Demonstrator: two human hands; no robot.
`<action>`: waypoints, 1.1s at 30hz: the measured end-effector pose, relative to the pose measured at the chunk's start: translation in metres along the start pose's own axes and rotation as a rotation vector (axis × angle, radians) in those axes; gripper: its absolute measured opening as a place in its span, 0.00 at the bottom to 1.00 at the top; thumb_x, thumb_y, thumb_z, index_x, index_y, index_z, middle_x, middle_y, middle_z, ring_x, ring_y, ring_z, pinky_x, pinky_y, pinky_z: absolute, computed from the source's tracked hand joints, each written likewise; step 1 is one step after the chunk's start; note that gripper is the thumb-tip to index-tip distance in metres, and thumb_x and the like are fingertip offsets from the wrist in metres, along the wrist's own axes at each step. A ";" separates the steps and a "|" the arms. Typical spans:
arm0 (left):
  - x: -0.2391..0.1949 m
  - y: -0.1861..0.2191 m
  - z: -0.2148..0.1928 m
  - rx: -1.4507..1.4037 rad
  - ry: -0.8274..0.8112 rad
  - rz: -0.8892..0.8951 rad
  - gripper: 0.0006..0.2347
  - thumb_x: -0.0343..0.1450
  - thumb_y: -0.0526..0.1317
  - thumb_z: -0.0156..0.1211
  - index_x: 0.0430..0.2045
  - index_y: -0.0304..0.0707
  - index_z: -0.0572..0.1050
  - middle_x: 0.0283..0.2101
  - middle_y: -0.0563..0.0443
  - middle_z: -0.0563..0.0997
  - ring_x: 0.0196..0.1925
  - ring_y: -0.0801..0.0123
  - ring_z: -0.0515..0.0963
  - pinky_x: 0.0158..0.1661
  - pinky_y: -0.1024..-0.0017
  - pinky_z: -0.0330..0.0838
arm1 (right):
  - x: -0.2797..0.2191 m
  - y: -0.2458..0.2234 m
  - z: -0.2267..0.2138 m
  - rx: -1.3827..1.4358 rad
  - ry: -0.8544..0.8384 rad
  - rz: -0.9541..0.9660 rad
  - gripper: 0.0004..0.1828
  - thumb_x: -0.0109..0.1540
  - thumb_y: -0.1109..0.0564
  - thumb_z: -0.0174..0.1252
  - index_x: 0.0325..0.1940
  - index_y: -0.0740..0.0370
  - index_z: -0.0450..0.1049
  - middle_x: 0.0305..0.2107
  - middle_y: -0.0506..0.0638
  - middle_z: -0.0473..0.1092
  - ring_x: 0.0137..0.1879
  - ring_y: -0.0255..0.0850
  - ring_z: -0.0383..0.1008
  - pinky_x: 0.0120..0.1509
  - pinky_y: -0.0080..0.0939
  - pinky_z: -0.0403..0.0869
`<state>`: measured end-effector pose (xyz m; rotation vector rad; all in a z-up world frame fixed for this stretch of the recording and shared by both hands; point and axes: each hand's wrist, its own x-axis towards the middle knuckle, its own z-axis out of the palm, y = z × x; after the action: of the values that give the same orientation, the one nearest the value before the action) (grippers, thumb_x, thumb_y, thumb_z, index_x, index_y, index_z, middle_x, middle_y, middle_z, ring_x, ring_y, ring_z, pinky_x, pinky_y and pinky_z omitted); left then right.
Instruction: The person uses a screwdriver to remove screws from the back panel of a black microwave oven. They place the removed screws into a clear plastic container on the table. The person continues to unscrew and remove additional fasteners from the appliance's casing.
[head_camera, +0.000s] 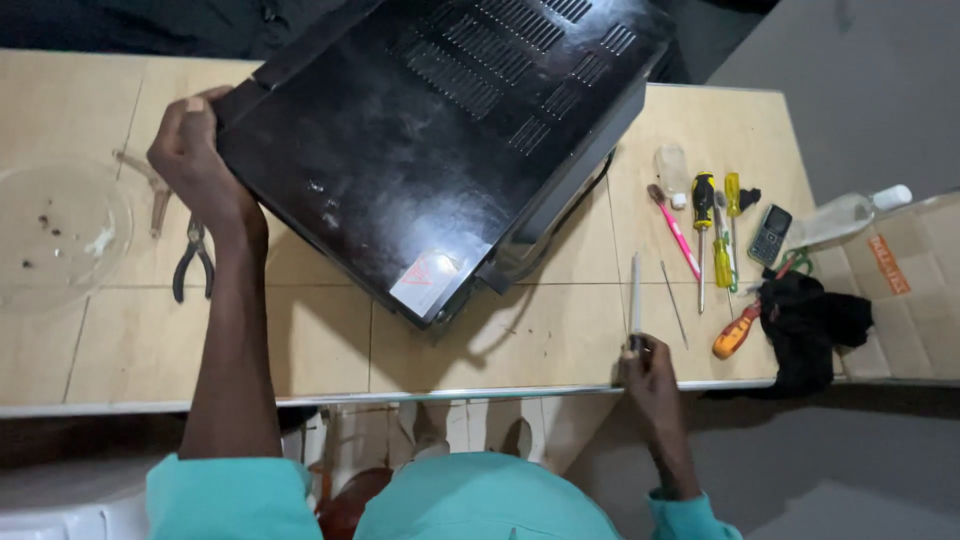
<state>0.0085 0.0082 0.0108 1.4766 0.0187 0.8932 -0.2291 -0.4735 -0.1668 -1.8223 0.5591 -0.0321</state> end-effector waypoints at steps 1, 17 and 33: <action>0.001 -0.002 -0.001 0.050 -0.004 0.048 0.13 0.74 0.42 0.53 0.34 0.32 0.84 0.33 0.48 0.84 0.36 0.66 0.81 0.35 0.70 0.72 | 0.002 0.008 0.012 -0.089 0.082 0.017 0.21 0.65 0.50 0.53 0.60 0.61 0.67 0.41 0.52 0.71 0.45 0.41 0.71 0.49 0.42 0.70; -0.004 -0.008 -0.005 0.044 -0.032 -0.100 0.15 0.78 0.48 0.55 0.41 0.34 0.82 0.39 0.46 0.83 0.43 0.66 0.81 0.43 0.70 0.76 | -0.021 -0.021 0.073 -0.630 0.386 -0.189 0.27 0.63 0.54 0.55 0.65 0.62 0.64 0.47 0.66 0.63 0.56 0.66 0.61 0.62 0.63 0.62; -0.198 0.062 0.012 0.502 -0.041 -0.186 0.13 0.80 0.25 0.44 0.60 0.17 0.66 0.53 0.32 0.71 0.58 0.62 0.67 0.60 0.70 0.63 | 0.193 -0.208 -0.062 -0.102 -0.049 -0.433 0.25 0.69 0.44 0.47 0.61 0.64 0.71 0.52 0.58 0.73 0.59 0.46 0.76 0.60 0.43 0.75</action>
<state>-0.1528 -0.1147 -0.0330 1.9211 0.3674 0.7346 -0.0027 -0.5591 -0.0063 -2.0090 0.1258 -0.2548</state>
